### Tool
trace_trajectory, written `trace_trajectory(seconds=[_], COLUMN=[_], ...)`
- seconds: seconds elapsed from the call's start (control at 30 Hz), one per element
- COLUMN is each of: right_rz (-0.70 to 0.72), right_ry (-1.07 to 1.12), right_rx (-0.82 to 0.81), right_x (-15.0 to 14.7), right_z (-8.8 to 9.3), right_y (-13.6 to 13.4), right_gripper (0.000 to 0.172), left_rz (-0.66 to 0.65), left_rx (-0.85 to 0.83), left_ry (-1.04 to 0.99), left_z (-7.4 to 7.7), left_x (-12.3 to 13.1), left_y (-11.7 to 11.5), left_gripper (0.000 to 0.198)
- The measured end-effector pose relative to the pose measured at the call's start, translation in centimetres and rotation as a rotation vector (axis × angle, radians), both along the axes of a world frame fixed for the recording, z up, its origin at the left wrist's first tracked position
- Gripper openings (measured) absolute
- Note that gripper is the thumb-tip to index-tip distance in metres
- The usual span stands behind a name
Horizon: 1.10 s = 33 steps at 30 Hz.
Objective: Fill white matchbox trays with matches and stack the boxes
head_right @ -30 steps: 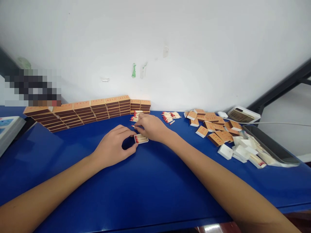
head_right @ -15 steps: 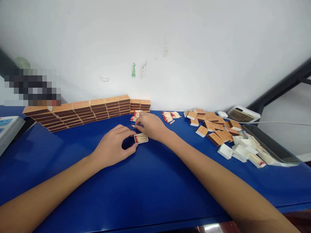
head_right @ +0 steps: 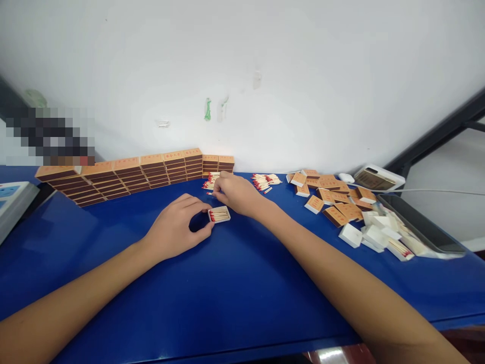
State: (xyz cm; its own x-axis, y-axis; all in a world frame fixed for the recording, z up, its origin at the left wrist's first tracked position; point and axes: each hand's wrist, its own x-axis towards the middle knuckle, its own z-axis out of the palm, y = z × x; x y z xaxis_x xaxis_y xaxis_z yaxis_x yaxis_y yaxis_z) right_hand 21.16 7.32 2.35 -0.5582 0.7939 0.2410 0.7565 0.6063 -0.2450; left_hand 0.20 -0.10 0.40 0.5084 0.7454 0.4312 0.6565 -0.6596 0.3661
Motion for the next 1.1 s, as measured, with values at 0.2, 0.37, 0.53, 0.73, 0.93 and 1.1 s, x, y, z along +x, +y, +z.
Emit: trace_trajectory(seconds=[0.2, 0.37, 0.53, 0.73, 0.93, 1.1], right_rz=[0.113, 0.113, 0.112, 0.118, 0.171, 0.092], right_ry=[0.061, -0.105, -0.214, -0.208, 0.027, 0.170], right_rx=[0.017, 0.049, 0.114, 0.112, 0.066, 0.099], right_x=[1.3, 1.2, 0.5, 0.2, 1.1, 1.9], right_z=[1.3, 1.0, 0.7, 0.3, -0.6, -1.0], right_y=[-1.0, -2.8, -3.4, -3.5, -2.4, -0.6], right_gripper=[0.009, 0.010, 0.017, 0.019, 0.010, 0.010], left_rz=[0.085, 0.118, 0.112, 0.109, 0.108, 0.110], left_rx=[0.015, 0.013, -0.005, -0.003, -0.018, -0.020], left_ry=[0.005, 0.026, 0.033, 0.024, 0.026, 0.012], left_z=[0.0, 0.0, 0.1, 0.0, 0.1, 0.1], left_x=[-0.3, -0.4, -0.5, -0.4, -0.5, -0.5], left_y=[0.5, 0.8, 0.8, 0.9, 0.8, 0.7], left_gripper=[0.014, 0.017, 0.019, 0.018, 0.021, 0.022])
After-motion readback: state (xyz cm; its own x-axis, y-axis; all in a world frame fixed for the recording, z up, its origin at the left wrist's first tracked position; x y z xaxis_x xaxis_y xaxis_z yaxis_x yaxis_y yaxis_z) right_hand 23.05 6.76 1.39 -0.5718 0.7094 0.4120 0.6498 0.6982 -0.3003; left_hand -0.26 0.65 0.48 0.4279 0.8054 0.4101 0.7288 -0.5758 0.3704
